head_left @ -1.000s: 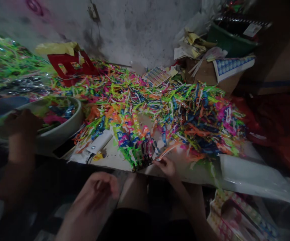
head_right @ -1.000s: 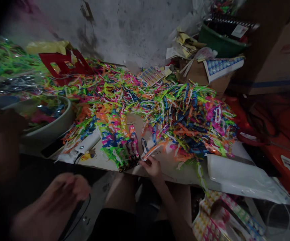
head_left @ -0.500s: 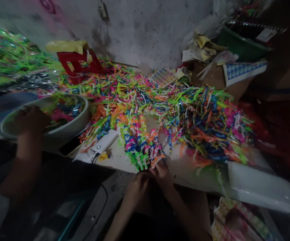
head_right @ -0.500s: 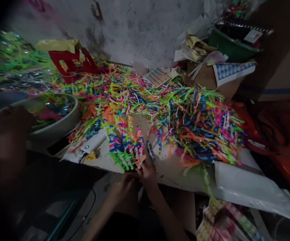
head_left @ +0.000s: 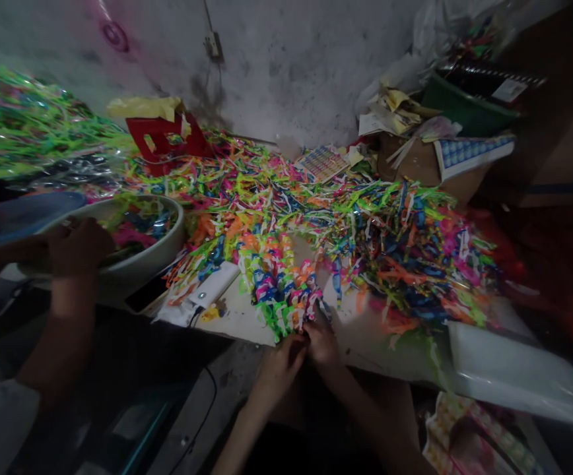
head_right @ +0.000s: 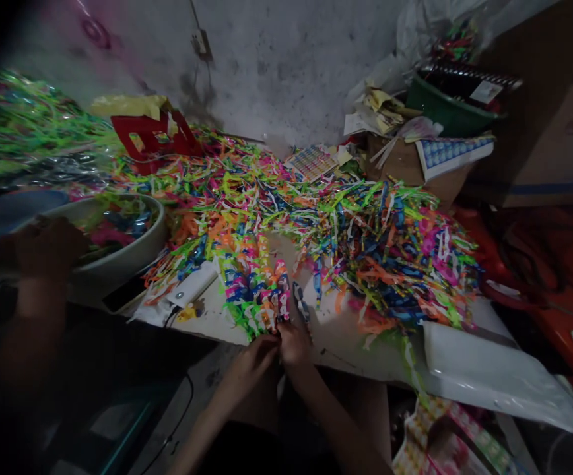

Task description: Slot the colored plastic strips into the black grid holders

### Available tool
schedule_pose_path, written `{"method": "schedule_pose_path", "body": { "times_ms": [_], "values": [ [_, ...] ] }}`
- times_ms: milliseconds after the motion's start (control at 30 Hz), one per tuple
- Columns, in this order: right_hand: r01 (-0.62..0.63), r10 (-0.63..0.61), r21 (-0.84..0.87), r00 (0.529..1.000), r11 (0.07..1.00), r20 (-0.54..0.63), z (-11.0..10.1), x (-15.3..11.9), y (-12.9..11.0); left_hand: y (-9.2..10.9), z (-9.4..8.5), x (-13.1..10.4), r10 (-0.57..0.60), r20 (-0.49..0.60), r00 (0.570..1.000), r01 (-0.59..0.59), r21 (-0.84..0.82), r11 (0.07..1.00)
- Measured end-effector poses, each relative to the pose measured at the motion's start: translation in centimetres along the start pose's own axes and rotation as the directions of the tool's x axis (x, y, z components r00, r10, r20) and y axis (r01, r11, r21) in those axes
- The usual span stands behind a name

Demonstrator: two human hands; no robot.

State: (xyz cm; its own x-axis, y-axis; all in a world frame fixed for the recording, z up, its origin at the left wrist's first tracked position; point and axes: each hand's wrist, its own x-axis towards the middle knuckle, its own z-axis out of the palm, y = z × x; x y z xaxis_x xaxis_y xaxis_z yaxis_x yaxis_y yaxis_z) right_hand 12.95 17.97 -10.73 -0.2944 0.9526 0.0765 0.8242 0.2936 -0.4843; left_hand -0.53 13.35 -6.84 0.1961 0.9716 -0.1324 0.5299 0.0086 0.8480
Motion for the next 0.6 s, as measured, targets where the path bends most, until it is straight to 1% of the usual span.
{"method": "schedule_pose_path", "body": {
  "times_ms": [67, 100, 200, 267, 333, 400, 467, 533, 567, 600],
  "values": [
    [-0.076, 0.073, 0.06, 0.996, 0.995, 0.048, -0.7, -0.6, -0.1, 0.4, 0.1, 0.0, -0.004, 0.008, 1.0, 0.004, 0.013, 1.0],
    [-0.112, 0.109, 0.076, 0.993, 0.991, 0.037, -1.1, -1.0, -0.1, 0.5, 0.1, 0.0, -0.018, 0.011, 1.0, 0.018, 0.026, 0.999],
    [-0.215, 0.217, 0.027, 0.972, 0.976, -0.095, -2.3, -2.1, 0.9, 0.3, 0.4, -0.2, -0.094, 0.017, 0.995, 0.092, 0.115, 0.989],
    [-0.304, 0.296, -0.037, 0.946, 0.952, -0.132, -3.0, -2.6, 2.1, 0.0, 0.8, -0.2, -0.129, 0.014, 0.991, 0.124, 0.209, 0.97],
    [-0.375, 0.368, -0.074, 0.924, 0.924, -0.101, -3.4, -2.6, 3.5, -0.4, 1.3, -0.3, -0.117, -0.009, 0.993, 0.114, 0.315, 0.942],
    [-0.404, 0.401, -0.045, 0.914, 0.914, -0.067, -3.4, -2.4, 4.8, -0.7, 1.8, -0.3, -0.086, -0.019, 0.996, 0.086, 0.42, 0.903],
    [-0.38, 0.384, 0.064, 0.92, 0.923, -0.077, -3.2, -2.2, 5.8, -0.6, 2.1, -0.3, -0.085, 0.011, 0.996, 0.067, 0.51, 0.858],
    [-0.305, 0.337, 0.254, 0.937, 0.918, -0.091, -2.8, -2.0, 6.4, -0.3, 2.3, -0.4, -0.12, 0.048, 0.992, 0.07, 0.579, 0.812],
    [-0.268, 0.32, 0.366, 0.943, 0.891, -0.089, -2.6, -2.0, 6.4, 0.0, 2.3, -0.4, -0.138, 0.062, 0.989, 0.073, 0.605, 0.793],
    [-0.244, 0.314, 0.476, 0.947, 0.845, -0.071, -2.3, -1.9, 6.2, 0.3, 2.3, -0.5, -0.148, 0.075, 0.986, 0.069, 0.624, 0.779]
  ]
}}
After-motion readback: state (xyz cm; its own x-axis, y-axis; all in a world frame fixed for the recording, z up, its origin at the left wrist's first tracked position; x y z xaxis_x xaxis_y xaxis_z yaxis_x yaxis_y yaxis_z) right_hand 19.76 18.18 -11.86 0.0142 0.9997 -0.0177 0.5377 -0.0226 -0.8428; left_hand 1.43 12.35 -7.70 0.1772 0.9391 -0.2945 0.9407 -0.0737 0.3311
